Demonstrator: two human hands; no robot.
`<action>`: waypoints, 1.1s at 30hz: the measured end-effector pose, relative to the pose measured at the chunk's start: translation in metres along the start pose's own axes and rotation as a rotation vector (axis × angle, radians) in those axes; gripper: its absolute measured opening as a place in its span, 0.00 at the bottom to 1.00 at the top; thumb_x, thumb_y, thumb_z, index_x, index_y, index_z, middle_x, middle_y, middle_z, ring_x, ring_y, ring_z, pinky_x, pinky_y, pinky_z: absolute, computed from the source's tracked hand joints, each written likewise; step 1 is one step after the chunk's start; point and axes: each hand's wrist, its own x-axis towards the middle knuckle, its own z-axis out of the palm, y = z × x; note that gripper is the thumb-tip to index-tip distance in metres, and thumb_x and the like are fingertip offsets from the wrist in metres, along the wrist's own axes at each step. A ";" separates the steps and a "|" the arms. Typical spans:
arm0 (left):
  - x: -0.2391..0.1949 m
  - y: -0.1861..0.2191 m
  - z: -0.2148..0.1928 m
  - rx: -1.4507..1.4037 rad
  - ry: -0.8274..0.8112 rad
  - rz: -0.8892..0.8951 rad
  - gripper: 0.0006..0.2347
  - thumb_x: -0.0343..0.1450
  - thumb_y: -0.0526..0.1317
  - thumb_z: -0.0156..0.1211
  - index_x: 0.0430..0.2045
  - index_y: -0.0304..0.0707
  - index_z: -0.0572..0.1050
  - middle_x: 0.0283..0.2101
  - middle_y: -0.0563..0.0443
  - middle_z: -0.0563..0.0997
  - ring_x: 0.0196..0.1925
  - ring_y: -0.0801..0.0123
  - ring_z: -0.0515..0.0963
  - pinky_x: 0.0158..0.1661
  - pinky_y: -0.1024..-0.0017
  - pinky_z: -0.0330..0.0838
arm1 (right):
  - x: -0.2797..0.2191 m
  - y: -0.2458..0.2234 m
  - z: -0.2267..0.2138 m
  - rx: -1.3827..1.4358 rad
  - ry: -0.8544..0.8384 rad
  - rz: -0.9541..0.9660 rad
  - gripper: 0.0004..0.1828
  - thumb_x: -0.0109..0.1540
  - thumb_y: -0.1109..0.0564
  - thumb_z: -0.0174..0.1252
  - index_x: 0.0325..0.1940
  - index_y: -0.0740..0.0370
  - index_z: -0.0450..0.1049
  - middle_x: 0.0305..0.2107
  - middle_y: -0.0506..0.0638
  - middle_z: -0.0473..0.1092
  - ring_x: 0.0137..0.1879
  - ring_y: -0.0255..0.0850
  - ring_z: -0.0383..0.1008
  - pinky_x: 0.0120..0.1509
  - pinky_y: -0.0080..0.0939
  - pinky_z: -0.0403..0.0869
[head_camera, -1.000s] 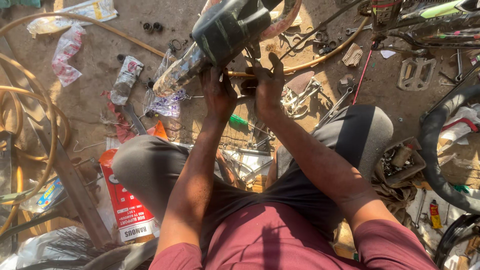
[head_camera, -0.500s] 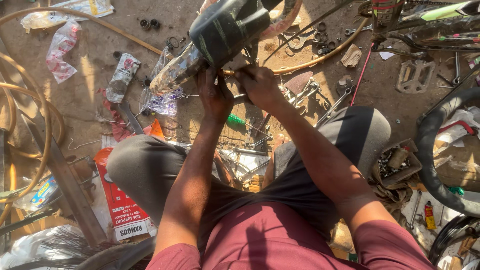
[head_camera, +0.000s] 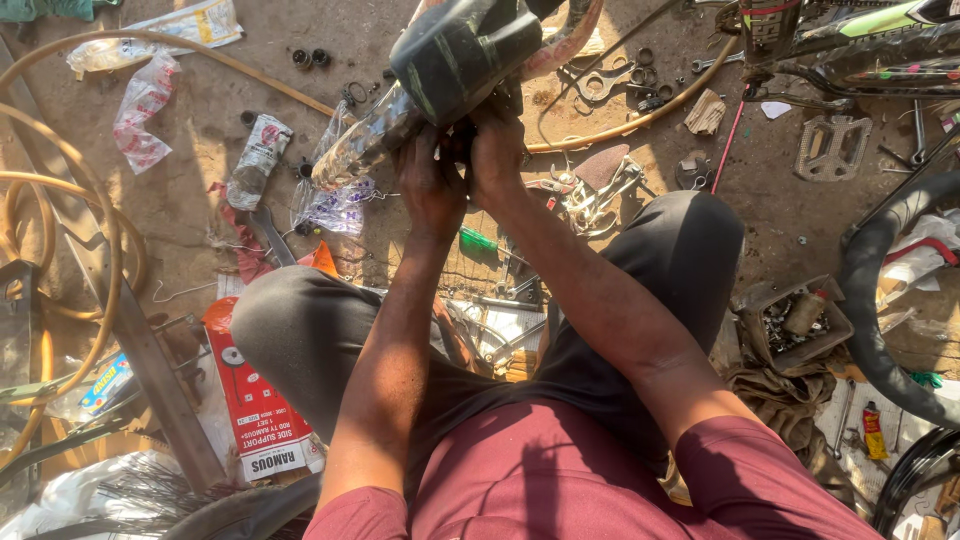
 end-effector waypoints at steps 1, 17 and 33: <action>-0.003 0.002 -0.004 0.002 0.018 -0.002 0.11 0.75 0.29 0.56 0.51 0.33 0.75 0.45 0.40 0.83 0.52 0.48 0.80 0.59 0.53 0.69 | 0.001 0.004 0.001 0.023 0.014 0.002 0.04 0.65 0.60 0.53 0.43 0.61 0.71 0.23 0.46 0.66 0.24 0.34 0.66 0.26 0.36 0.68; -0.011 -0.036 -0.007 -0.097 -0.123 -0.118 0.11 0.72 0.24 0.50 0.41 0.30 0.80 0.39 0.39 0.84 0.41 0.49 0.83 0.42 0.59 0.77 | -0.006 0.013 -0.005 0.101 -0.117 0.013 0.07 0.69 0.60 0.51 0.41 0.64 0.74 0.25 0.49 0.71 0.25 0.37 0.68 0.29 0.40 0.68; -0.003 -0.024 -0.006 0.011 -0.168 -0.099 0.08 0.73 0.25 0.51 0.38 0.30 0.78 0.35 0.39 0.84 0.37 0.50 0.84 0.39 0.59 0.77 | -0.005 -0.012 0.004 -0.129 -0.045 0.126 0.06 0.64 0.56 0.57 0.34 0.60 0.73 0.22 0.45 0.68 0.23 0.33 0.64 0.25 0.36 0.63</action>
